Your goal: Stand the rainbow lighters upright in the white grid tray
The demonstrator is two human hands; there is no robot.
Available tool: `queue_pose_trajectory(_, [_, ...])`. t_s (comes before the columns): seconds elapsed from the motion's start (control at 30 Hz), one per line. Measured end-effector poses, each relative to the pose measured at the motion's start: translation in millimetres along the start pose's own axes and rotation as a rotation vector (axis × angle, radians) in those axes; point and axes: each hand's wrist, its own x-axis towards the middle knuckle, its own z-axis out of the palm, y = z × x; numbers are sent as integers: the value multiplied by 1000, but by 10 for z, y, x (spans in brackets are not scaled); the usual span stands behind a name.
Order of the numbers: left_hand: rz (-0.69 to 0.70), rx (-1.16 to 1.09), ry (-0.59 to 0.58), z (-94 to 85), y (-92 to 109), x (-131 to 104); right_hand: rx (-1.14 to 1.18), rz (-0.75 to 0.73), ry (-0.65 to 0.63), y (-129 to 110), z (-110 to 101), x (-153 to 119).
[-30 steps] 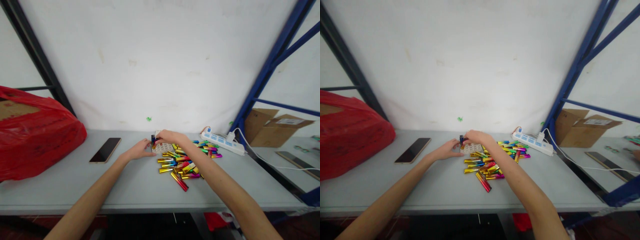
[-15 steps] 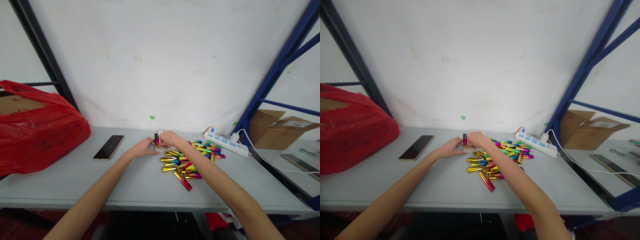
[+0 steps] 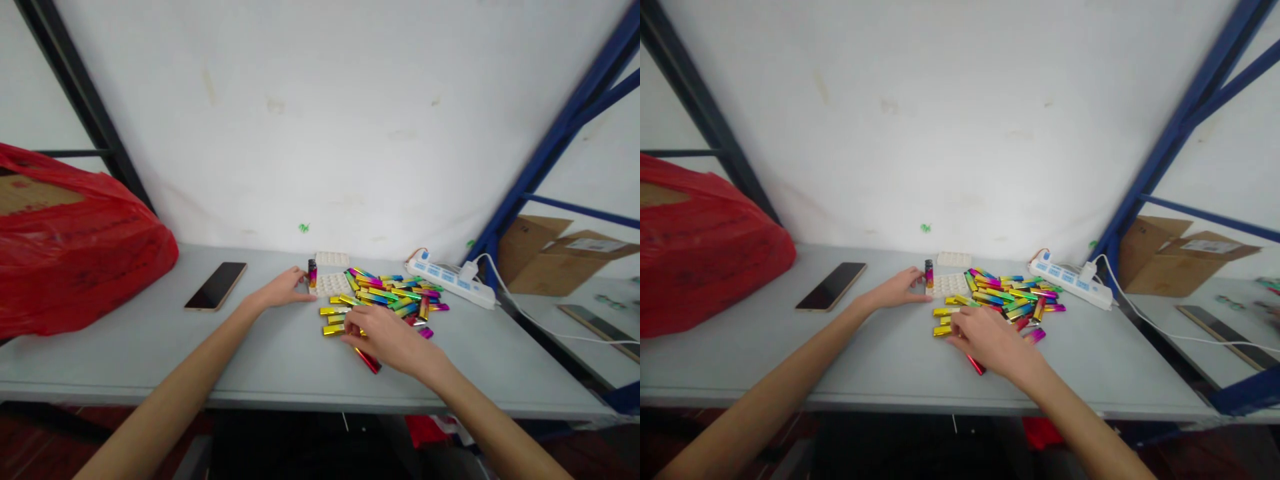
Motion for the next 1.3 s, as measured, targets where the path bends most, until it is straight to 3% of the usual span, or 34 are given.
queue_pose_trajectory(0.07, [0,-2,5,3,-7,0,-116,77,89,-99,123,-202])
queue_pose_trajectory(0.23, [-8,-9,11,-4,-11,-10,-253,181,161,-155,390,-573])
queue_pose_trajectory(0.47, [-21,35,-4,-18,2,-8,-279,235,124,-153,476,-651])
queue_pose_trajectory(0.57, [-18,43,-5,-15,0,-7,-152,257,159,-141,422,-602])
queue_pose_trajectory(0.7, [-2,37,-1,-7,-12,-3,270,215,225,-22,237,-537])
queue_pose_trajectory(0.87, [-3,36,0,-10,-19,-1,975,323,296,254,180,-311])
queue_pose_trajectory(0.97, [-8,39,-4,-14,-19,-4,1342,408,498,363,201,-57])
queue_pose_trajectory(1.07, [-16,20,-4,-21,-7,-10,1534,343,599,391,131,264])
queue_pose_trajectory(1.2, [-10,5,-1,-36,23,-15,1626,250,489,382,38,693])
queue_pose_trajectory(1.3, [-7,14,0,-39,35,-17,1587,209,347,387,120,916])
